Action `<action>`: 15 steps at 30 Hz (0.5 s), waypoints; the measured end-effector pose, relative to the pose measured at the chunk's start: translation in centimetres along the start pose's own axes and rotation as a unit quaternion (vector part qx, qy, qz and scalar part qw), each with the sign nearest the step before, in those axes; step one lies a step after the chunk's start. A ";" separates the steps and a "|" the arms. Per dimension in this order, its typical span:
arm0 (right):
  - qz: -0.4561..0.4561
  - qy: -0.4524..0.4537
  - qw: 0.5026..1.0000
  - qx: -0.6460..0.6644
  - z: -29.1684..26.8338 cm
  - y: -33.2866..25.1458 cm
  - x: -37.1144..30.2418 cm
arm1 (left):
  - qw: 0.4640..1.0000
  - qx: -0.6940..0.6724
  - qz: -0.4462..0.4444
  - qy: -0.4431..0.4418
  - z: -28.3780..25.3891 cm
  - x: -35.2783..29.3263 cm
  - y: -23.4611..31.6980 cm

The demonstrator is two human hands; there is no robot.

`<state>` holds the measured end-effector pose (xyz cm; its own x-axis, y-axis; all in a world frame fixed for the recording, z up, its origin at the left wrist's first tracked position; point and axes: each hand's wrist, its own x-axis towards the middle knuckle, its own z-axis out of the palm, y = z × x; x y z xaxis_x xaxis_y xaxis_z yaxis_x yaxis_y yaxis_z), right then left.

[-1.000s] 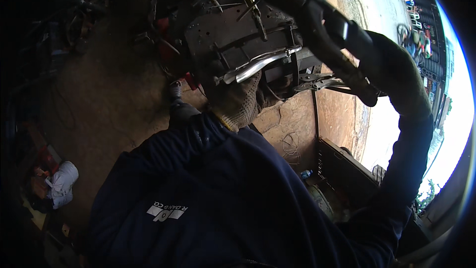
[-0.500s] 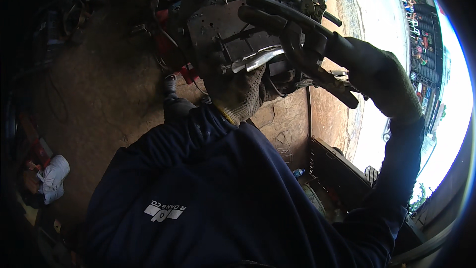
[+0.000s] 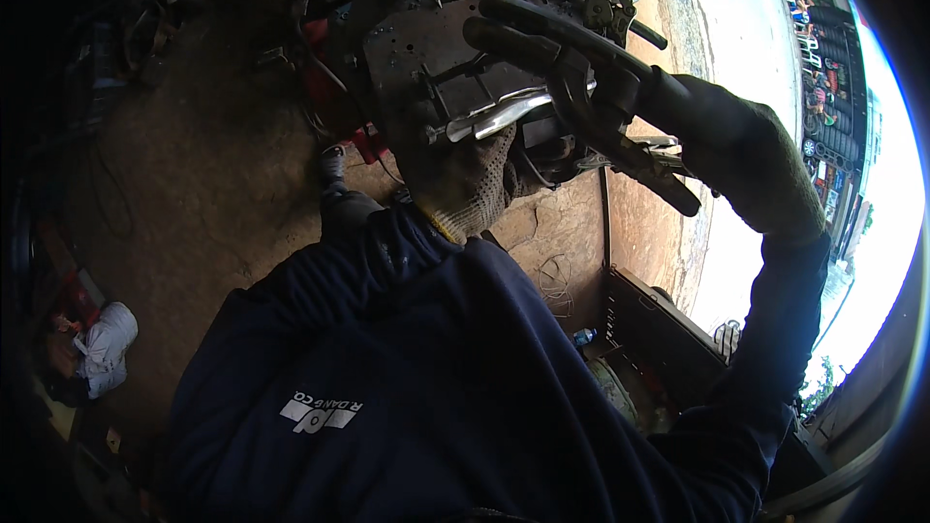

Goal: The person positions a curved metal piece onto a larger assembly using clamps, grinds the surface with a handheld grinder, and performs spot welding on the joints while holding the components in place.

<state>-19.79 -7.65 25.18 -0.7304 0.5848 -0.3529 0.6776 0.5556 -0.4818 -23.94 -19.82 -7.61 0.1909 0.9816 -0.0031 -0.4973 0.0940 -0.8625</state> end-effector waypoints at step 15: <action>0.019 -0.044 0.998 0.040 -1.0 2.8 0.4 | 0.668 0.715 0.200 0.050 1.4 -0.9 -1.0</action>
<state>-18.16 -5.26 24.53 -0.7114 0.5488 -0.4390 0.6984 0.4825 -0.5286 -24.80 -20.56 -6.09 -0.1785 0.9664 -0.1847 -0.8119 -0.0386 0.5825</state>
